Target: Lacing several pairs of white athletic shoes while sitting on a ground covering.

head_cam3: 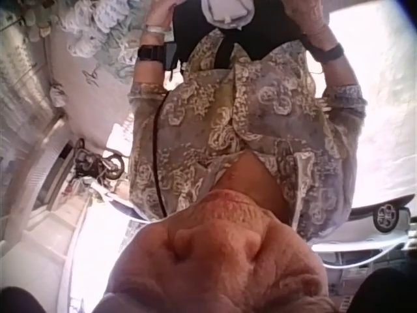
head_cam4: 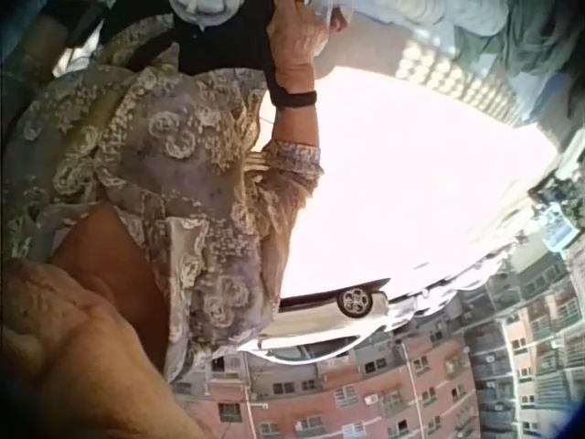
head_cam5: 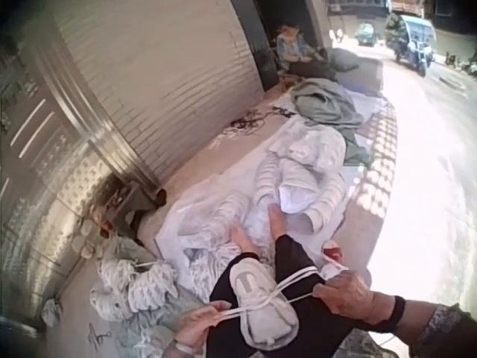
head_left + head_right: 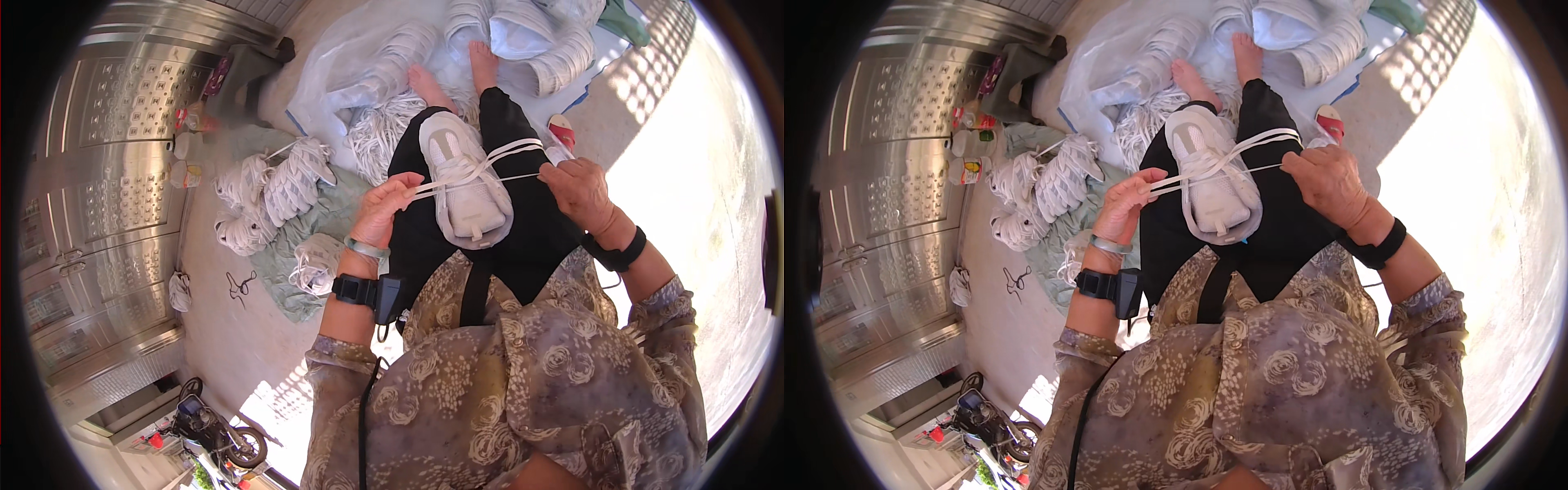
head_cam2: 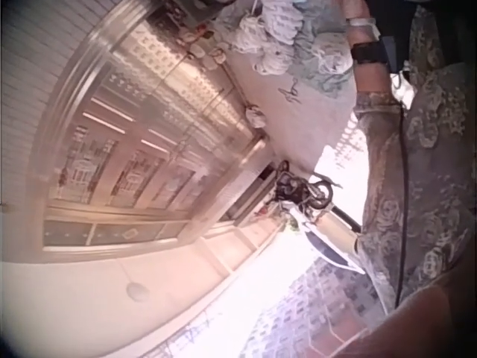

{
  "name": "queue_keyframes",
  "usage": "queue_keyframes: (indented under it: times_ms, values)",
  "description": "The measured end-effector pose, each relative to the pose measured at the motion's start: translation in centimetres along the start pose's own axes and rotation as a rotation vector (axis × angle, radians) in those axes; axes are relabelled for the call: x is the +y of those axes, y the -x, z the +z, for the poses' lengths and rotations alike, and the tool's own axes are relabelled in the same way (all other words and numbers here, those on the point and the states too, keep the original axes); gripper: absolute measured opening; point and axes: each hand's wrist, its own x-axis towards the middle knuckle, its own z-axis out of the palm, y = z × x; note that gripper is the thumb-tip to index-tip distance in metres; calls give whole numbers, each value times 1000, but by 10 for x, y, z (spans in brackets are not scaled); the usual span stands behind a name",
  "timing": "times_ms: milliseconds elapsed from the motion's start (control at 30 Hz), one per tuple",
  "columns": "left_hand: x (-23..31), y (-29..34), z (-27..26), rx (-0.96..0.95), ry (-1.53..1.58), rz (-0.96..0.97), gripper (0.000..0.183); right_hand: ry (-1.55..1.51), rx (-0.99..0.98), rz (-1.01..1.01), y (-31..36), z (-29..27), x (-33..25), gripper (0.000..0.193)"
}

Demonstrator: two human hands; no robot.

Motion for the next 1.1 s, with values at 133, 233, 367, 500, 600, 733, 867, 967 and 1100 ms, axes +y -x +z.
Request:
queue_keyframes:
  times_ms: [133,233,367,500,600,733,867,967,1100]
  values:
    - [-26,-15,17,10,-318,103,18,-29,266,329,39,-33,47,10]
    - [-39,-19,27,96,-651,308,30,-24,233,675,77,-50,66,14]
    - [-41,-13,36,213,-539,331,26,-245,-189,609,87,-37,51,16]
    - [-34,-12,57,329,-809,583,14,-497,-124,313,33,-10,12,35]
    - [-29,-18,74,329,-1020,752,7,-401,-85,132,-12,16,-23,47]
    - [-31,-23,86,318,-1113,788,6,-316,-169,136,-42,44,-45,44]
    - [-34,-30,86,383,-1135,752,7,-370,-238,216,-42,52,-39,34]
    - [-37,-31,89,387,-1145,738,9,-454,-225,296,-40,52,-33,29]
    - [-36,-29,91,358,-1188,741,12,-523,-177,349,-37,56,-27,22]
